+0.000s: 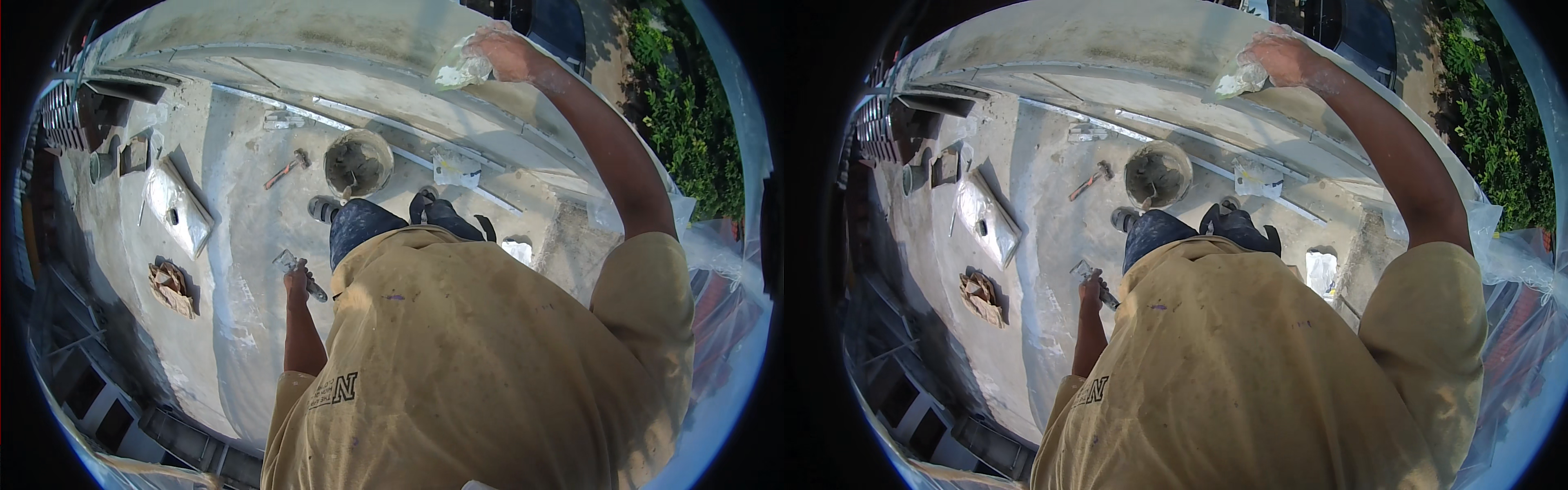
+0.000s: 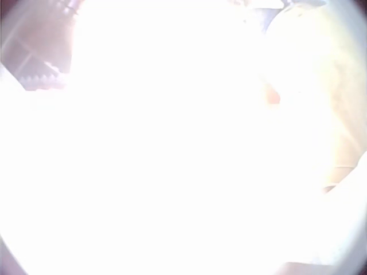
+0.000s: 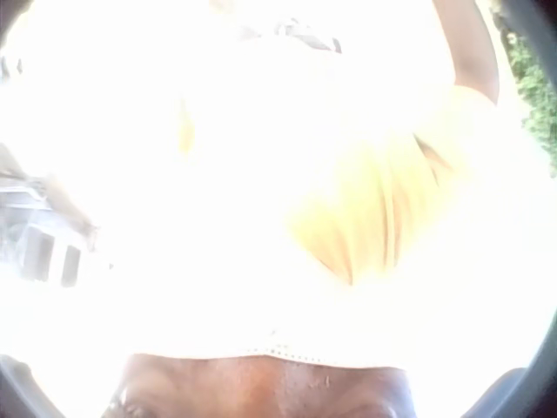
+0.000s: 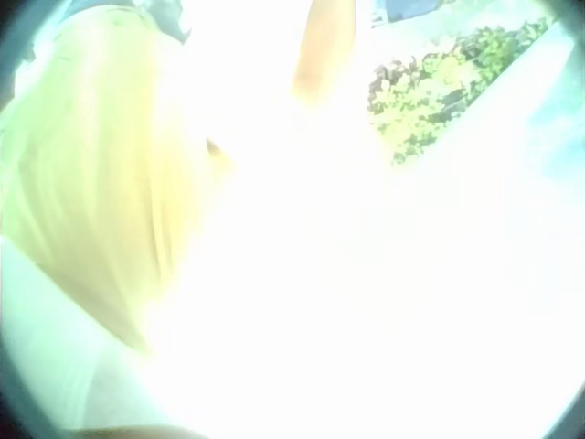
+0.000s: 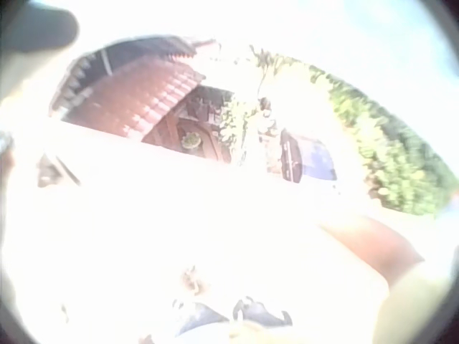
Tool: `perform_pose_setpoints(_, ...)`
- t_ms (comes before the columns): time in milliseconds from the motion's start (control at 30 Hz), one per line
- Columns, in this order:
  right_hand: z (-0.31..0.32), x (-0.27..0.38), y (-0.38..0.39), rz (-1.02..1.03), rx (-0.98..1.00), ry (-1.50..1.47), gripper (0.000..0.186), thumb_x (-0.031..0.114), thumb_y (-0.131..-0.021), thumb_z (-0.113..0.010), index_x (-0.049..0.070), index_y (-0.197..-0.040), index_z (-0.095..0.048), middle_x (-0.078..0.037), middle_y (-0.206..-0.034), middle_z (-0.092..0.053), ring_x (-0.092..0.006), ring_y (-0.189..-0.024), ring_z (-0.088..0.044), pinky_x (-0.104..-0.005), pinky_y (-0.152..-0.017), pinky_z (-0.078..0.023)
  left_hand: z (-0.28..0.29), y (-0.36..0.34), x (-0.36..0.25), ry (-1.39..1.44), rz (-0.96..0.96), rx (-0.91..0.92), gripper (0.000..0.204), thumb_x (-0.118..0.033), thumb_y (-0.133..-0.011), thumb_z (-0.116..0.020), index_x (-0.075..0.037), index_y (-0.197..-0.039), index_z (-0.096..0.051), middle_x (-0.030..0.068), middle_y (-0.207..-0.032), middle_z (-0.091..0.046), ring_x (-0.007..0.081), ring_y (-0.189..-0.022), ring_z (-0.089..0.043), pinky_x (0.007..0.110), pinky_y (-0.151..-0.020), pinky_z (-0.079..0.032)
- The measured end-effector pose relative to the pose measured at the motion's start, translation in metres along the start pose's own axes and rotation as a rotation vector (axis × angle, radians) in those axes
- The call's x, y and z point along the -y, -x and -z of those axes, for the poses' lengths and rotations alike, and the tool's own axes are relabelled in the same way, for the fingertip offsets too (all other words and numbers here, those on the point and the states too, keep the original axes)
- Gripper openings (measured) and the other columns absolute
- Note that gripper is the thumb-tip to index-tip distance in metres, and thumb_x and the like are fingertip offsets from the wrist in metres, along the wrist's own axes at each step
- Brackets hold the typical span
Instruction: Applying and smoothing plaster on a concrete ledge.
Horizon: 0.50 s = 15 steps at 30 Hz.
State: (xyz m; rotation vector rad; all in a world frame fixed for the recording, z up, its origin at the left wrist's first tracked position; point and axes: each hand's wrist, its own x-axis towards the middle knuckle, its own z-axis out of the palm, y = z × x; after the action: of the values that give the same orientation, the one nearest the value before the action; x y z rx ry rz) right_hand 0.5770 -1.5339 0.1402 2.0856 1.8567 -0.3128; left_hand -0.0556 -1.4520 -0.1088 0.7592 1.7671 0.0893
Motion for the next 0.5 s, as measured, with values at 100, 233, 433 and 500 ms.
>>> perform_pose_setpoints(100,-0.043,-0.03,0.054,-0.038,-0.114,-0.067,0.054,-0.003,-0.068,-0.063,0.016,-0.119,-0.057,-0.002,-0.127,-0.053,-0.0242,-0.126,-0.039,-0.039,-0.11,-0.023,-0.027,0.027,0.008,-0.03,-0.003,0.015,0.02,-0.022,-0.081,-0.067,-0.004,-0.084,-0.059,0.0016,-0.064,-0.052,0.0125,-0.05,-0.051,0.028,-0.044,-0.044)
perform_pose_setpoints(233,-0.084,-0.054,0.12,-0.066,-0.171,-0.136,0.052,-0.006,-0.068,-0.059,0.017,-0.114,-0.059,-0.003,-0.125,-0.054,-0.0237,-0.126,-0.04,-0.0431,-0.11,-0.02,-0.046,0.055,0.007,-0.179,-0.011,0.052,0.02,-0.023,-0.081,-0.066,-0.004,-0.086,-0.06,0.0012,-0.064,-0.051,0.0126,-0.049,-0.05,0.028,-0.043,-0.043)
perform_pose_setpoints(433,-0.102,-0.067,0.209,-0.214,-0.081,-0.173,0.044,-0.001,-0.07,-0.059,0.016,-0.11,-0.063,-0.003,-0.121,-0.057,-0.0218,-0.124,-0.042,-0.0425,-0.111,-0.02,-0.062,0.045,-0.004,-0.298,-0.027,0.092,0.019,-0.023,-0.081,-0.065,-0.006,-0.085,-0.061,0.0007,-0.063,-0.05,0.0131,-0.049,-0.05,0.029,-0.044,-0.042)
perform_pose_setpoints(500,-0.115,-0.074,0.241,-0.275,-0.065,-0.123,0.041,0.002,-0.071,-0.06,0.015,-0.11,-0.063,-0.003,-0.121,-0.057,-0.0209,-0.123,-0.043,-0.0421,-0.112,-0.019,-0.068,0.033,-0.015,-0.3,-0.027,0.15,0.019,-0.024,-0.081,-0.065,-0.006,-0.085,-0.06,0.0008,-0.063,-0.05,0.0131,-0.049,-0.05,0.029,-0.044,-0.042)
